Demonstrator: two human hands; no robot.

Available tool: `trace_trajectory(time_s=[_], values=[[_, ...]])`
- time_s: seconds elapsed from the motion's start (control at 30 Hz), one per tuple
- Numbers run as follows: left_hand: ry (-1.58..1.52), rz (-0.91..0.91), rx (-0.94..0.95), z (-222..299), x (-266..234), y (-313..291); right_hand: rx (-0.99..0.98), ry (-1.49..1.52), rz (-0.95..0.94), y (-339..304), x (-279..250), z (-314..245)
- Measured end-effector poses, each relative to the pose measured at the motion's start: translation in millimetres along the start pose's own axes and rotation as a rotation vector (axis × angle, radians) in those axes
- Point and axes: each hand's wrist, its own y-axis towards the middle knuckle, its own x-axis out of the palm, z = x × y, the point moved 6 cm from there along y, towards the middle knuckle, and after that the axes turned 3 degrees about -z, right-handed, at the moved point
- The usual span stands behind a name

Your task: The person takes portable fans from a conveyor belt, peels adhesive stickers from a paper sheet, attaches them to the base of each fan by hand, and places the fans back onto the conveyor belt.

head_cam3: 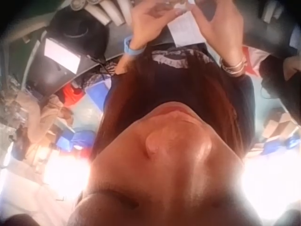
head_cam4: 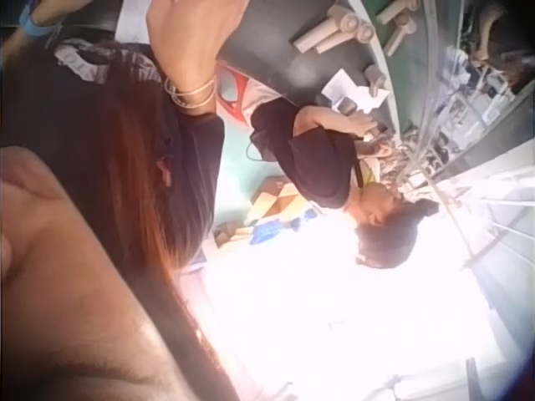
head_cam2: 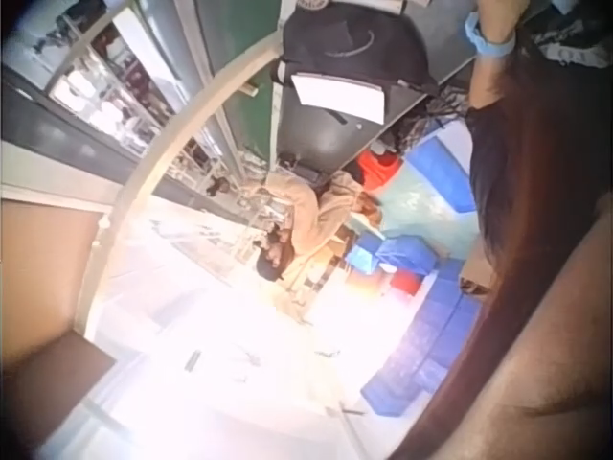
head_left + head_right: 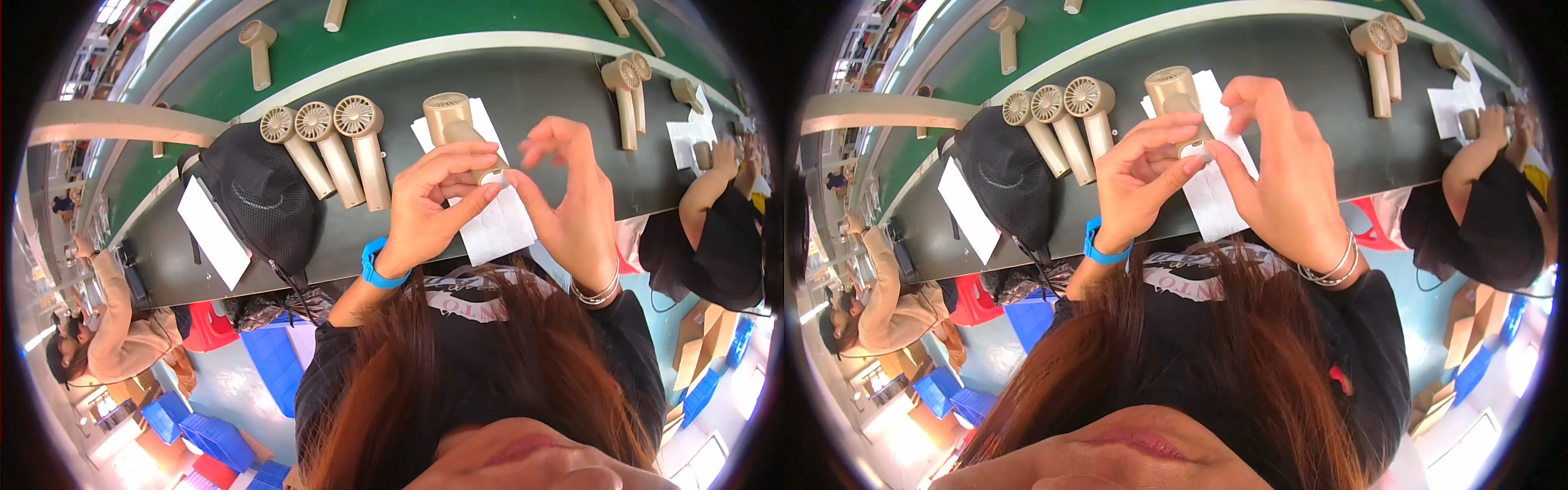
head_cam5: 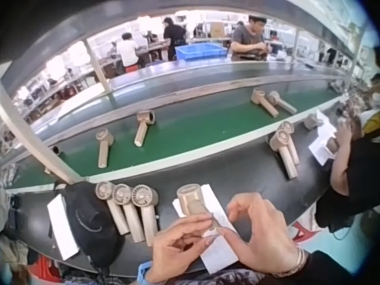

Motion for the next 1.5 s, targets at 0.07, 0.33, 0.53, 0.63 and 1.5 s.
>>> trace_trajectory(time_s=[0.07, 0.33, 0.53, 0.63, 1.5], values=[[-0.004, 0.018, 0.033, -1, -7, -4, 0.014, 0.0, 0.008, 5, -1, 5], [0.087, 0.005, 0.17, 20, -8, -4, 0.111, 0.738, -0.35, 16, 59, 18], [-0.081, 0.096, 0.117, 17, -35, 13, 0.267, 0.901, -0.422, 55, 78, 40], [-0.083, 0.256, 0.025, 3, -57, 11, 0.142, 0.41, -0.445, 126, 102, 58], [0.938, -0.145, 0.125, -41, -52, 18, 0.061, 0.12, -0.24, 17, 111, 76]])
